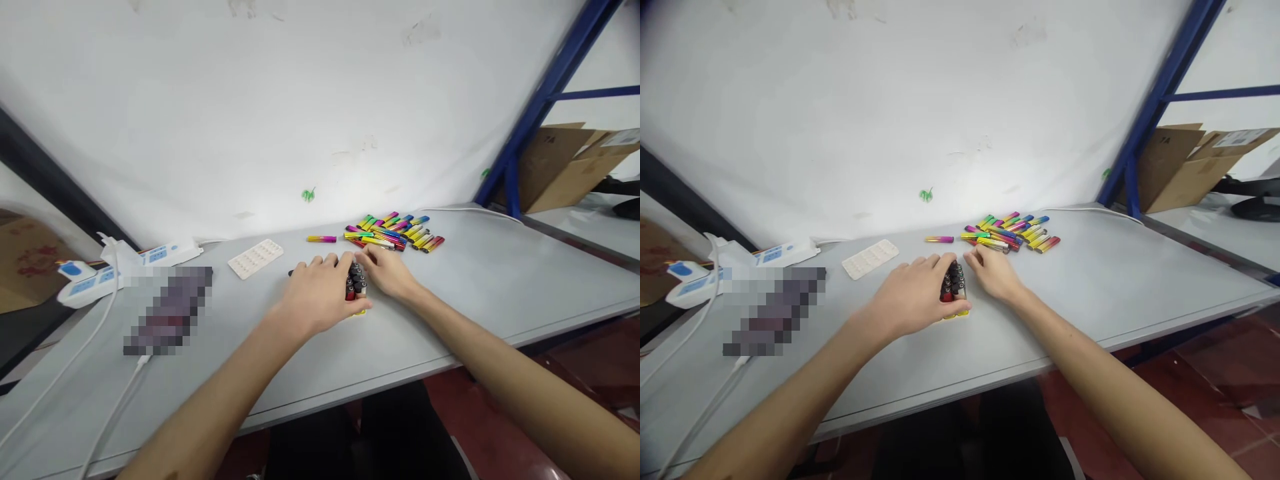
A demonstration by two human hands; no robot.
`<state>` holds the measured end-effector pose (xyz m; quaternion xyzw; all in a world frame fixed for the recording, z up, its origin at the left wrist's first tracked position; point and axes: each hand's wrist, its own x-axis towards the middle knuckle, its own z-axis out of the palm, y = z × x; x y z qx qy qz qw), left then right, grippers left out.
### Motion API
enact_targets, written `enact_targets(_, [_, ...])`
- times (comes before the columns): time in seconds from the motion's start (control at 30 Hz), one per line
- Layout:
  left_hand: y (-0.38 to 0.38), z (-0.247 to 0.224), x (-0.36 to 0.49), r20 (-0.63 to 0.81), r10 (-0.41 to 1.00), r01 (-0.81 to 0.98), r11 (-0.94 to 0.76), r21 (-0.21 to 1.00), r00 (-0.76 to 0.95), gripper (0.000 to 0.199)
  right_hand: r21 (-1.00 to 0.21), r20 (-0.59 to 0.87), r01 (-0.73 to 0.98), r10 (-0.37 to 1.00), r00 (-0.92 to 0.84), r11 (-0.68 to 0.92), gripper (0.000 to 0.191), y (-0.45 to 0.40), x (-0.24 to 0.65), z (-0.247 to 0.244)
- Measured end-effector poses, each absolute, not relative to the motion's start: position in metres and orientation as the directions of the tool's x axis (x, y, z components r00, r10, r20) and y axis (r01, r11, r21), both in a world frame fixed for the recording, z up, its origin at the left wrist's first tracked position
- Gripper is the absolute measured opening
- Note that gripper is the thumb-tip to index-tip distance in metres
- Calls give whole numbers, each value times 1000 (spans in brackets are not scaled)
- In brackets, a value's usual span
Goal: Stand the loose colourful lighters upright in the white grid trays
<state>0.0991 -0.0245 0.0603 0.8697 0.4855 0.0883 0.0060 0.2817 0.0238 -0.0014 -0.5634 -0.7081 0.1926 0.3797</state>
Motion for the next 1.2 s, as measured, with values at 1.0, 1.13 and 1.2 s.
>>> enact_targets(1.0, [-9, 65, -10, 125, 987, 992, -94, -80, 103, 70, -173, 427, 862, 825, -370, 476, 36, 35, 243, -9])
enact_targets(1.13, [26, 68, -19, 126, 989, 992, -68, -107, 82, 79, -268, 417, 858, 855, -307, 438, 51, 27, 272, -6])
enact_targets(1.2, [45, 70, -23, 132, 984, 987, -105, -118, 121, 78, -329, 410, 857, 877, -249, 397, 55, 27, 278, -3])
